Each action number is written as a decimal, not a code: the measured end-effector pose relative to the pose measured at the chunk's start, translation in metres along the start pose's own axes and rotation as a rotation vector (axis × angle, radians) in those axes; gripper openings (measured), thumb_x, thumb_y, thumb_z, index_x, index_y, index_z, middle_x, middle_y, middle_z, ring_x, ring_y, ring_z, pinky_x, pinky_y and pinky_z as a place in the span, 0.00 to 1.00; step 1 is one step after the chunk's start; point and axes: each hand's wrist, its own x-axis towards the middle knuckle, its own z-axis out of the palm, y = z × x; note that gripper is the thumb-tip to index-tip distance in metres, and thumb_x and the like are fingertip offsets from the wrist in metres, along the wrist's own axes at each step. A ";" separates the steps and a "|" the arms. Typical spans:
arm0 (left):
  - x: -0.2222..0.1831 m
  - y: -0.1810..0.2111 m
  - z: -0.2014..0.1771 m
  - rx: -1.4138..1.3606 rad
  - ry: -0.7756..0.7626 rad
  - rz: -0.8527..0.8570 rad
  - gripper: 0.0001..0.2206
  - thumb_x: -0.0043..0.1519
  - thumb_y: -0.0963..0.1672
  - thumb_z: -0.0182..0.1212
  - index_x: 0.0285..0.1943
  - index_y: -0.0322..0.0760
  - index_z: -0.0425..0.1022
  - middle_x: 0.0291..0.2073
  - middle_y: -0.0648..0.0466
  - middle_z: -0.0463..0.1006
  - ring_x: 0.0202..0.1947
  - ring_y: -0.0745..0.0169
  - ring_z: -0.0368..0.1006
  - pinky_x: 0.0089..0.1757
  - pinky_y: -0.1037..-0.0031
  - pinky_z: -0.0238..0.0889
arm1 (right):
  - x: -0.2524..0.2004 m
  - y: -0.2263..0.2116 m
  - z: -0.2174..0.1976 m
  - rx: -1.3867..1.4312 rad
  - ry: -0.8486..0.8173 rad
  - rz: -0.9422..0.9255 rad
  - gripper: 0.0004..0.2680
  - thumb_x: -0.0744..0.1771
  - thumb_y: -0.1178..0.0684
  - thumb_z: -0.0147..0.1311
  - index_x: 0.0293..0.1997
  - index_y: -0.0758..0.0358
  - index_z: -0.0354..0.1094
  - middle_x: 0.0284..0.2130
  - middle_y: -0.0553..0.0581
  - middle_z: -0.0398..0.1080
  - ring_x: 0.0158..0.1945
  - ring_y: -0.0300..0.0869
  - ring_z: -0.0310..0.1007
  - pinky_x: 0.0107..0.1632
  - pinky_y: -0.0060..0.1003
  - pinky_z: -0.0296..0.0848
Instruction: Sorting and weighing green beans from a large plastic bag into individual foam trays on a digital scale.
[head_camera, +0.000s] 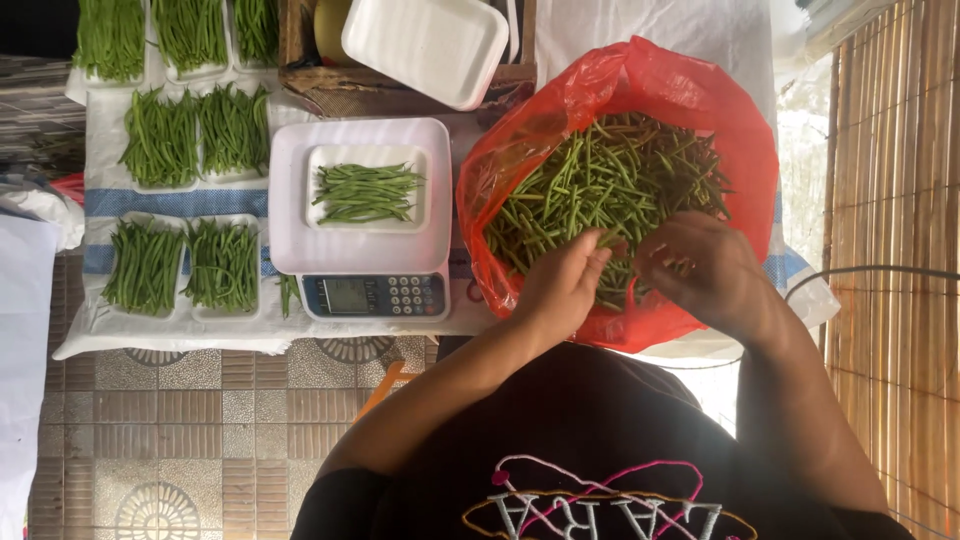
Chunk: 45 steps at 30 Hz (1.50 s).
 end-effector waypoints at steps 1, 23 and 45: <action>0.000 -0.001 0.002 -0.001 -0.003 -0.001 0.17 0.69 0.47 0.46 0.64 0.38 0.69 0.27 0.53 0.78 0.23 0.58 0.73 0.28 0.63 0.61 | -0.003 0.008 0.001 0.000 0.000 0.003 0.02 0.65 0.60 0.60 0.35 0.57 0.75 0.26 0.50 0.73 0.31 0.42 0.71 0.37 0.38 0.69; -0.015 -0.049 -0.023 -1.218 -0.022 -0.325 0.11 0.72 0.45 0.45 0.59 0.38 0.68 0.48 0.44 0.78 0.41 0.46 0.78 0.44 0.61 0.72 | -0.025 0.066 0.038 -0.025 0.342 0.379 0.04 0.69 0.57 0.60 0.47 0.56 0.75 0.36 0.53 0.76 0.35 0.42 0.75 0.36 0.36 0.70; -0.012 -0.046 -0.004 -1.399 0.210 -0.012 0.16 0.73 0.45 0.52 0.67 0.36 0.62 0.50 0.50 0.78 0.53 0.52 0.76 0.53 0.62 0.73 | -0.021 -0.036 0.083 0.689 0.214 0.167 0.05 0.65 0.66 0.60 0.44 0.73 0.73 0.34 0.64 0.79 0.38 0.41 0.76 0.43 0.38 0.75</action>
